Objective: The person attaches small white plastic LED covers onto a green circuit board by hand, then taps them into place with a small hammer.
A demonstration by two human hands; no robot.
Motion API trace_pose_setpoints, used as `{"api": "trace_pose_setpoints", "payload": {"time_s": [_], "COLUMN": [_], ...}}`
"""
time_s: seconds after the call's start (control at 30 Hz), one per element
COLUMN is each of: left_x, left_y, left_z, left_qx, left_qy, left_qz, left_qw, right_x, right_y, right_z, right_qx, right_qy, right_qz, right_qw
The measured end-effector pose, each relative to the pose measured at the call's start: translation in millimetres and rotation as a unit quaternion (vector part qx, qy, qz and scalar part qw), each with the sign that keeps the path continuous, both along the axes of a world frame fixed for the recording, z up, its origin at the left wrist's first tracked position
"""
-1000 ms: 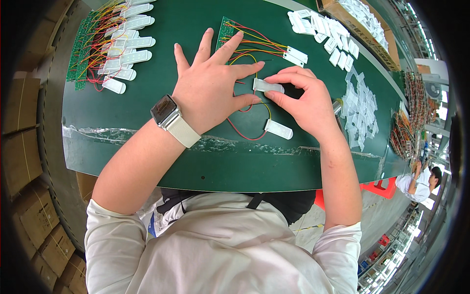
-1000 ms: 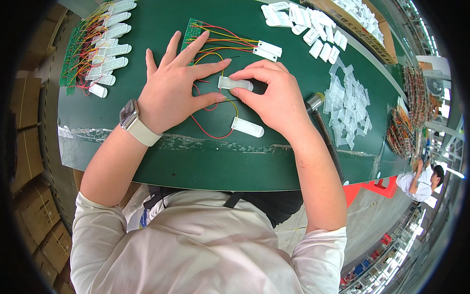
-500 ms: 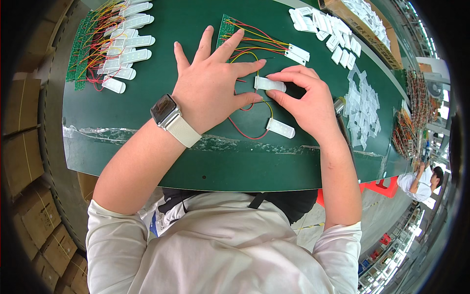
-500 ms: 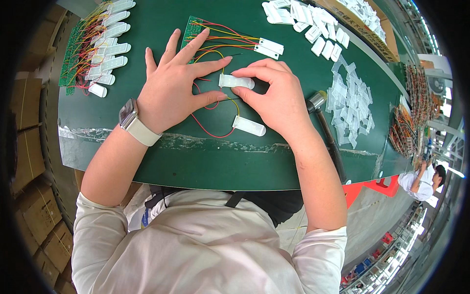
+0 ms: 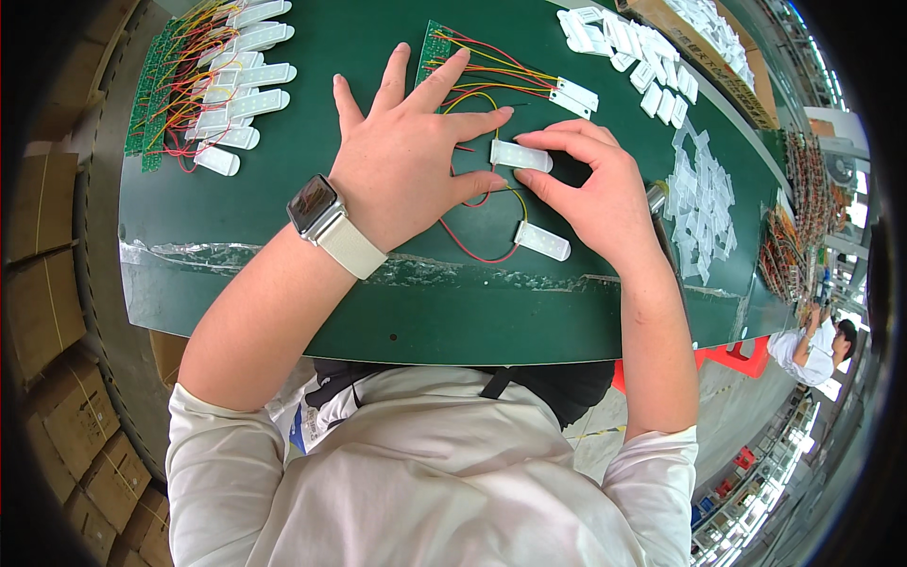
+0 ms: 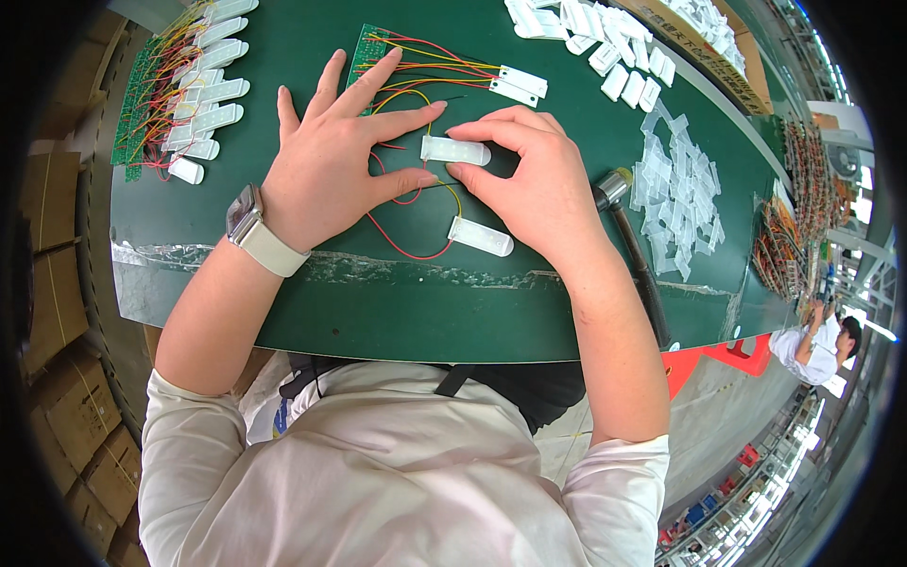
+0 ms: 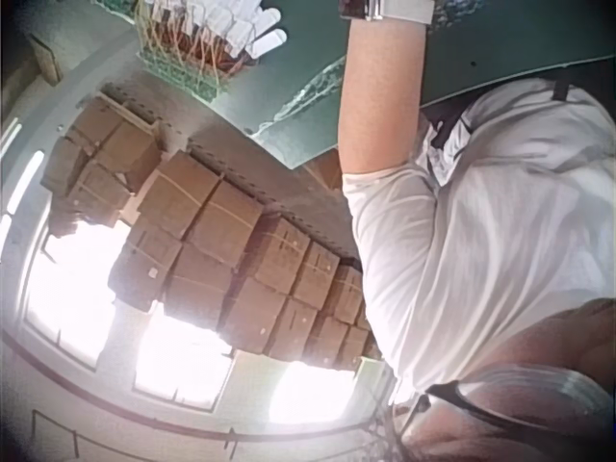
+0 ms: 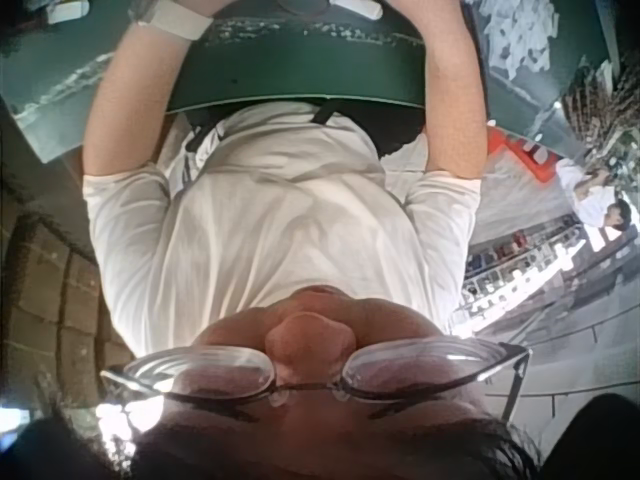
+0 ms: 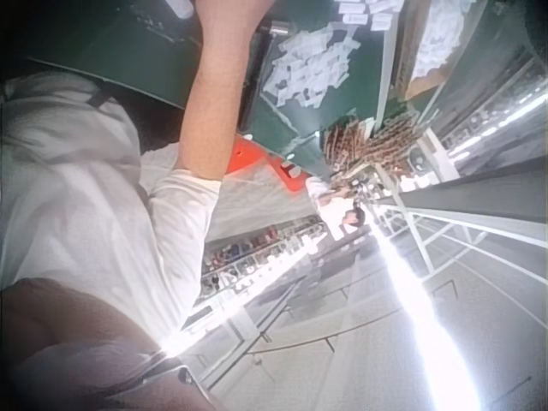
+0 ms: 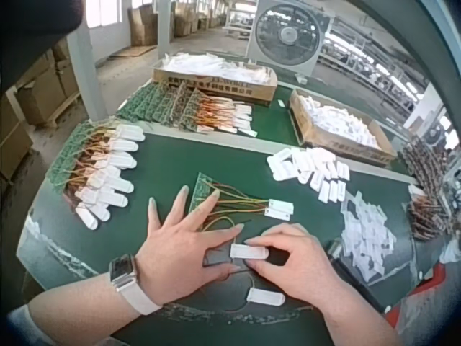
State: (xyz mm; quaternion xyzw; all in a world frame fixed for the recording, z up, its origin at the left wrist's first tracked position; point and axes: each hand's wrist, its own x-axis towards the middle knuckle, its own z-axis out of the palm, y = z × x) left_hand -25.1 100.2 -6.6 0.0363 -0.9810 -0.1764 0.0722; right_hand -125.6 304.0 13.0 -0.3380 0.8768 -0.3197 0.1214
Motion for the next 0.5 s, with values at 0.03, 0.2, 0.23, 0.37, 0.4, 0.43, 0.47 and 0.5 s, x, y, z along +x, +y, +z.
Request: {"api": "trace_pose_setpoints", "payload": {"time_s": [0.03,0.2,0.23,0.37,0.4,0.43,0.47,0.5], "left_x": [0,5,6,2,1,0,0,0], "left_y": [0,-8,-8,-5,-5,-5,-4,-4], "left_z": [0,2,1,1,1,2,1,1], "left_qx": [0.004,-0.017,-0.017,-0.015,-0.016,-0.018,-0.015,-0.012], "left_qy": [-0.004,-0.009,-0.013,-0.019,-0.024,-0.023,-0.019,-0.015], "left_qz": [0.000,0.009,0.010,0.004,0.005,0.004,0.005,0.006], "left_qw": [1.000,1.000,1.000,1.000,1.000,1.000,1.000,1.000], "right_x": [2,25,29,49,52,53,53,52], "right_y": [2,45,63,133,145,156,166,174], "right_z": [5,39,41,41,38,35,31,26], "right_qx": [-0.026,-0.012,0.001,0.154,0.211,0.210,0.205,0.200], "right_qy": [-0.008,0.169,0.176,0.155,0.142,0.142,0.105,0.068], "right_qz": [-0.005,-0.061,-0.063,-0.225,-0.243,-0.245,-0.244,-0.242], "right_qw": [1.000,0.984,0.982,0.949,0.936,0.936,0.942,0.947]}}
